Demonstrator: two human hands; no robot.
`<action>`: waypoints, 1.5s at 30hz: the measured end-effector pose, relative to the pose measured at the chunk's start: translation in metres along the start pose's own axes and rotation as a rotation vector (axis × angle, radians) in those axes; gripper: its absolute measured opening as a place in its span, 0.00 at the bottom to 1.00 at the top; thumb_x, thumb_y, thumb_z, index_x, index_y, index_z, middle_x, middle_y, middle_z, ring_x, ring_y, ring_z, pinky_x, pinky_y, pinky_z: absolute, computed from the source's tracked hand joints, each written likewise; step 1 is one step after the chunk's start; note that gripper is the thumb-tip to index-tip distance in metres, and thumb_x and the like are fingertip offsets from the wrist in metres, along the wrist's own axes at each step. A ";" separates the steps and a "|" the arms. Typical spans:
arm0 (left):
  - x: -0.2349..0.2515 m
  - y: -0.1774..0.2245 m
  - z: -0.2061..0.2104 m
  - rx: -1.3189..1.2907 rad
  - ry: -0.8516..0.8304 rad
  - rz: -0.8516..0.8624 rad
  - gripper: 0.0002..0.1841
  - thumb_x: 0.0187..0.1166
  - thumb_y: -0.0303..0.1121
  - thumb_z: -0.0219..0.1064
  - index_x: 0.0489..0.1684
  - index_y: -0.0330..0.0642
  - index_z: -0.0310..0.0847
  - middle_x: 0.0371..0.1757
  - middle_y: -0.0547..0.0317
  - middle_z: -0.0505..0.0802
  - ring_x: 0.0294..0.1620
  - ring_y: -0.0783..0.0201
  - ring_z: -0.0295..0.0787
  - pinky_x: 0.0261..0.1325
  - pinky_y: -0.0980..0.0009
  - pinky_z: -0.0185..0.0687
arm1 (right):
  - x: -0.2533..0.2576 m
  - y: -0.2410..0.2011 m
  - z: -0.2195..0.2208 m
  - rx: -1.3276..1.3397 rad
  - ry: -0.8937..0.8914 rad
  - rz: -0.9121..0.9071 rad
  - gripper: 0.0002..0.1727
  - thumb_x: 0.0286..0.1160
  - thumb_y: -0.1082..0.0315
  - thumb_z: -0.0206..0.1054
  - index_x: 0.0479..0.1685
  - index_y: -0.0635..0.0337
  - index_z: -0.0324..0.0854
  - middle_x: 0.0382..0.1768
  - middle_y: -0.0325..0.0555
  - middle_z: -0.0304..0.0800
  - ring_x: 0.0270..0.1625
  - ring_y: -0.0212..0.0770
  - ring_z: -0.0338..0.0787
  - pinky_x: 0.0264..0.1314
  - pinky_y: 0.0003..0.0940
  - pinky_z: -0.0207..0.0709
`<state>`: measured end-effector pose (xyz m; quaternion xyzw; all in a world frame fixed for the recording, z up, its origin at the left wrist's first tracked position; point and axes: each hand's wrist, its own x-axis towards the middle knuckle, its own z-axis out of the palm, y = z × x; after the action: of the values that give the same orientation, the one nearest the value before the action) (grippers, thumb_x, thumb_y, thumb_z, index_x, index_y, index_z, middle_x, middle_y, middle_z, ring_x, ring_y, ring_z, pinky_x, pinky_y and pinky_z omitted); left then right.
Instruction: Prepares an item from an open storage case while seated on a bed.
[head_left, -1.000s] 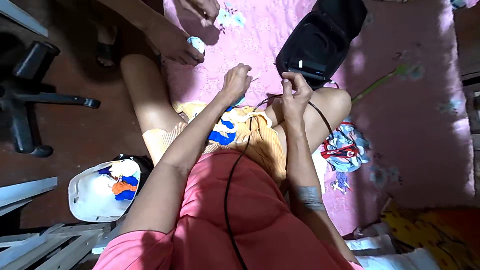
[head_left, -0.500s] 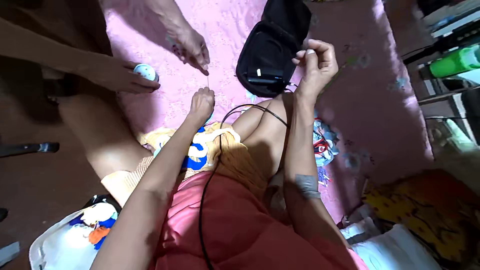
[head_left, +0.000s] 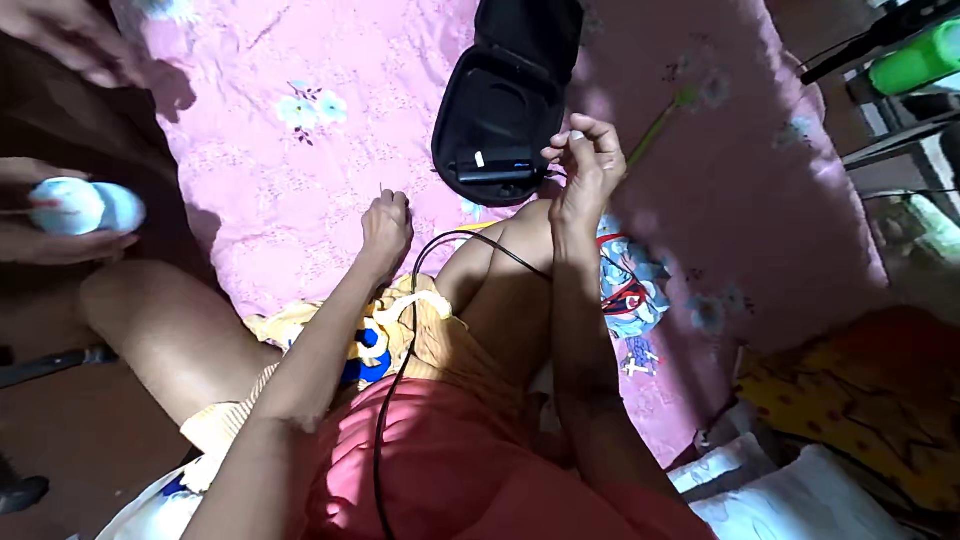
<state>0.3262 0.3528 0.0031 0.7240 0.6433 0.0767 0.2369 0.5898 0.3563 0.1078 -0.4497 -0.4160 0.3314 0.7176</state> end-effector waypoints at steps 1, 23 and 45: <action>0.002 -0.002 0.005 0.017 0.026 0.003 0.15 0.84 0.30 0.61 0.59 0.27 0.82 0.58 0.28 0.87 0.61 0.28 0.85 0.57 0.33 0.80 | -0.001 -0.001 -0.001 0.004 -0.001 0.008 0.11 0.82 0.79 0.54 0.51 0.69 0.82 0.31 0.45 0.91 0.32 0.39 0.92 0.41 0.35 0.89; 0.030 -0.026 -0.001 -0.658 0.393 -0.368 0.12 0.81 0.29 0.63 0.50 0.25 0.82 0.41 0.42 0.91 0.42 0.53 0.89 0.54 0.54 0.83 | -0.012 -0.001 -0.007 0.072 -0.059 0.028 0.14 0.79 0.81 0.51 0.50 0.67 0.83 0.32 0.44 0.93 0.34 0.37 0.93 0.42 0.34 0.90; 0.053 0.029 -0.076 -0.281 0.033 -0.279 0.16 0.78 0.36 0.68 0.42 0.26 0.87 0.41 0.29 0.90 0.48 0.32 0.87 0.55 0.29 0.74 | -0.015 -0.002 -0.012 0.063 -0.135 0.047 0.14 0.79 0.80 0.52 0.52 0.67 0.83 0.34 0.43 0.93 0.34 0.36 0.93 0.42 0.33 0.90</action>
<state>0.3285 0.4206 0.0725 0.5862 0.7242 0.1439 0.3334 0.5942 0.3383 0.1018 -0.4133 -0.4422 0.3905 0.6936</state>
